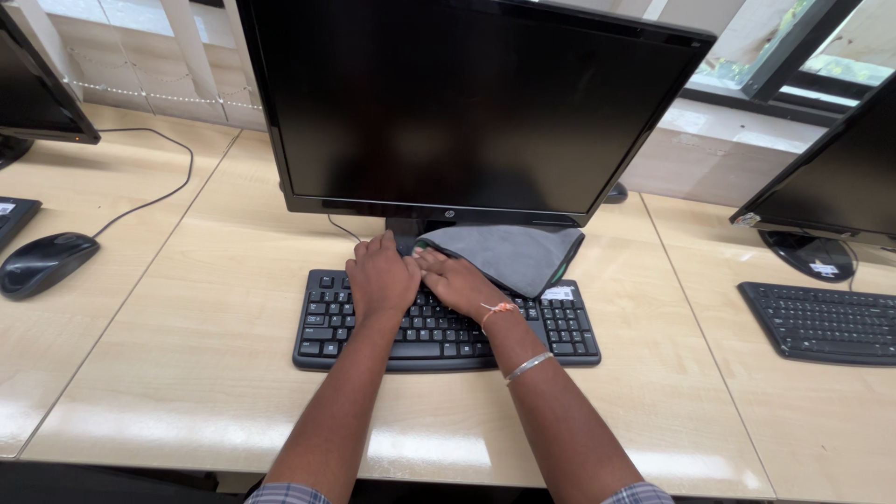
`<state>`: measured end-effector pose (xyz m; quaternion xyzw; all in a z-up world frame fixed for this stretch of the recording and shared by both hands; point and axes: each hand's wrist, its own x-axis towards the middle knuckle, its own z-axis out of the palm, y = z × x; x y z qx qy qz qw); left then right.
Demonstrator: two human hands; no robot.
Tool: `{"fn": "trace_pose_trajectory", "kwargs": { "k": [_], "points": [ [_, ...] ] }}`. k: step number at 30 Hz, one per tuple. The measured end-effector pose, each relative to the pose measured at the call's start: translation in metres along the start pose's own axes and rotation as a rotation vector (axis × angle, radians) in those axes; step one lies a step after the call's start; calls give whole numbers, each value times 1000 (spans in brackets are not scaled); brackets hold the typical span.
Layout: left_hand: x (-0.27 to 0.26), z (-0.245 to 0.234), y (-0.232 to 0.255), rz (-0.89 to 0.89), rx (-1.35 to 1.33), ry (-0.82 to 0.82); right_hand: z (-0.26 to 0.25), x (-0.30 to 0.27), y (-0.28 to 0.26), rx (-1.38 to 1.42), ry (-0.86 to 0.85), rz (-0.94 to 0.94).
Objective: The person wipes a desk and a keyboard with a cloth, picks up the keyboard to wipe its sides, then wipes the screen, frame, and stand of a monitor.
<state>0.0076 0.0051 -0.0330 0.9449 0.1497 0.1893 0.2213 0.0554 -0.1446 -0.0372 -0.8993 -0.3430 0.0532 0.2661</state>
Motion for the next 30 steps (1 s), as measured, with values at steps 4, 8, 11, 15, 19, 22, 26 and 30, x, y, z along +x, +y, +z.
{"fn": "trace_pose_trajectory", "kwargs": {
  "k": [4,8,11,15,19,22,26,30],
  "points": [
    [-1,-7,-3,-51,-211,36,1,14,-26,82,-34,35],
    [-1,-12,-5,-103,-259,77,10,35,-23,78,16,68],
    [-1,-9,-7,-9,-321,230,25,63,-3,17,100,-22],
    [0,-8,-4,6,-306,216,36,86,1,-74,138,72],
    [0,-7,-4,-3,-285,221,27,92,-23,-15,103,246],
    [3,-5,-3,-37,-282,197,22,89,-31,-41,163,171],
    [3,-1,-6,19,-269,265,18,80,-19,86,112,60],
    [2,0,-8,-19,-278,185,15,52,-2,159,61,-120]
  ]
}}
